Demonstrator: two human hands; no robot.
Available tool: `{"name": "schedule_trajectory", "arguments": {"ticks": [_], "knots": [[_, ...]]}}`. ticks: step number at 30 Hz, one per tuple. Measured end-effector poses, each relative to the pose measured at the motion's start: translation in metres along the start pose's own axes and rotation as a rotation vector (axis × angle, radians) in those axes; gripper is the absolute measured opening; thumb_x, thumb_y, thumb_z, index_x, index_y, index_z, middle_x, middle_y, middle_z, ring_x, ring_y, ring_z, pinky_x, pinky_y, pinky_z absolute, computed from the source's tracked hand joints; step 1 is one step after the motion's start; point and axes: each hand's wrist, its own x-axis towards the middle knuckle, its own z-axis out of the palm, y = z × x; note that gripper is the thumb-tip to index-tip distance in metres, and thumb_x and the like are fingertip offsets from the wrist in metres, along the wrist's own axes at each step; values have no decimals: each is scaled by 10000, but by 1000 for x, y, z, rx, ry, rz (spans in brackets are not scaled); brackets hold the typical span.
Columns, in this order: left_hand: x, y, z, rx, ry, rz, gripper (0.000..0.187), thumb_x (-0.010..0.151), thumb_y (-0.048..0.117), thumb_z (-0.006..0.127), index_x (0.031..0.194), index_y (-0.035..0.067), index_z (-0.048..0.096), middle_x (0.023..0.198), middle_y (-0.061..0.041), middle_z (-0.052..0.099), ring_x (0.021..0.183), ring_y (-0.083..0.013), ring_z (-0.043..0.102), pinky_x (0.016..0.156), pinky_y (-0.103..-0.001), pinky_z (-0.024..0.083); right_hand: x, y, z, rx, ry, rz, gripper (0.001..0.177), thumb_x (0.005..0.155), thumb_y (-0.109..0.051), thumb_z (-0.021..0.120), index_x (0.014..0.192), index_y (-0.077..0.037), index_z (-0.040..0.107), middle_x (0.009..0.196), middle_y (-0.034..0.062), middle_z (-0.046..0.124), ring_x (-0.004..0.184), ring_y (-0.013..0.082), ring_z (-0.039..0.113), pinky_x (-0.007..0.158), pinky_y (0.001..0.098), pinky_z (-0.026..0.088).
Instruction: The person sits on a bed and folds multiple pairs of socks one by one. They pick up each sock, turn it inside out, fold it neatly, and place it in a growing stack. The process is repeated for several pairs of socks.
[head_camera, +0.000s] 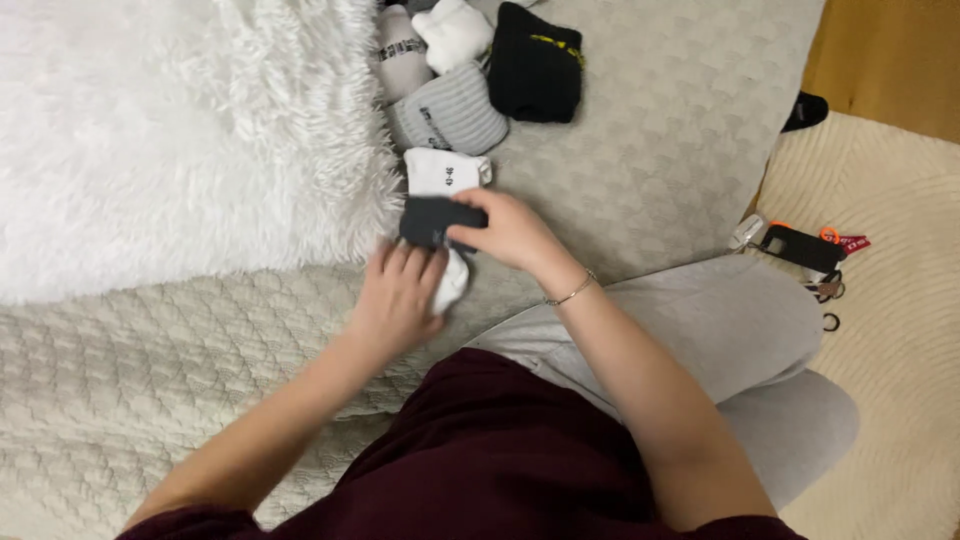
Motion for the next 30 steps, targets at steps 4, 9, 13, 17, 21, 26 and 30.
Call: {"name": "schedule_trajectory", "arguments": {"ticks": [4,9,13,17,21,26,30], "knots": [[-30,16,0,-21,47,-143,963,650,471,798,1496,137,481,1386,-126,530,1377,-302,464,1100,-521,366,-3,-5,16,33,-97,56,611,876,-452,754,1382,-127,647,1318,165,694,1283,349,618,1029,450,513],[-39,28,1,-111,155,-167,910,769,467,807,1535,131,450,1558,-167,434,1476,-326,357,1158,-596,275,7,-5,28,45,-86,39,620,927,-426,729,1432,-92,600,1380,179,650,1327,352,580,1067,446,488],[-22,20,2,-147,157,-223,850,883,532,698,1572,129,407,1603,-149,401,1484,-296,361,1183,-573,242,-11,-36,21,-219,7,-62,465,938,-318,676,1307,-36,666,1159,233,731,1088,441,695,879,557,568],[-8,9,8,-119,196,-185,724,940,558,622,1522,148,488,1544,-125,466,1436,-305,429,1081,-571,328,-15,-27,33,-574,211,-112,329,903,-407,697,946,-84,738,819,115,740,780,347,753,636,445,610],[3,2,10,-80,165,-186,659,971,595,544,1500,203,515,1543,-82,477,1424,-280,441,992,-553,348,-33,-34,23,-722,280,-111,274,905,-364,703,801,-110,694,673,53,679,624,288,727,504,409,580],[9,-4,19,-135,88,-184,605,1009,585,472,1501,235,506,1545,-54,463,1429,-261,424,937,-523,325,-65,-41,-6,-580,245,-122,252,957,-324,654,1025,-116,780,775,86,743,698,321,749,558,446,591],[-1,4,14,-136,117,-185,626,1036,559,451,1556,210,444,1621,-74,399,1472,-267,377,1004,-565,286,-75,-41,-17,-532,262,-147,226,962,-326,621,1068,-186,763,883,39,777,827,288,763,682,431,606]]}}
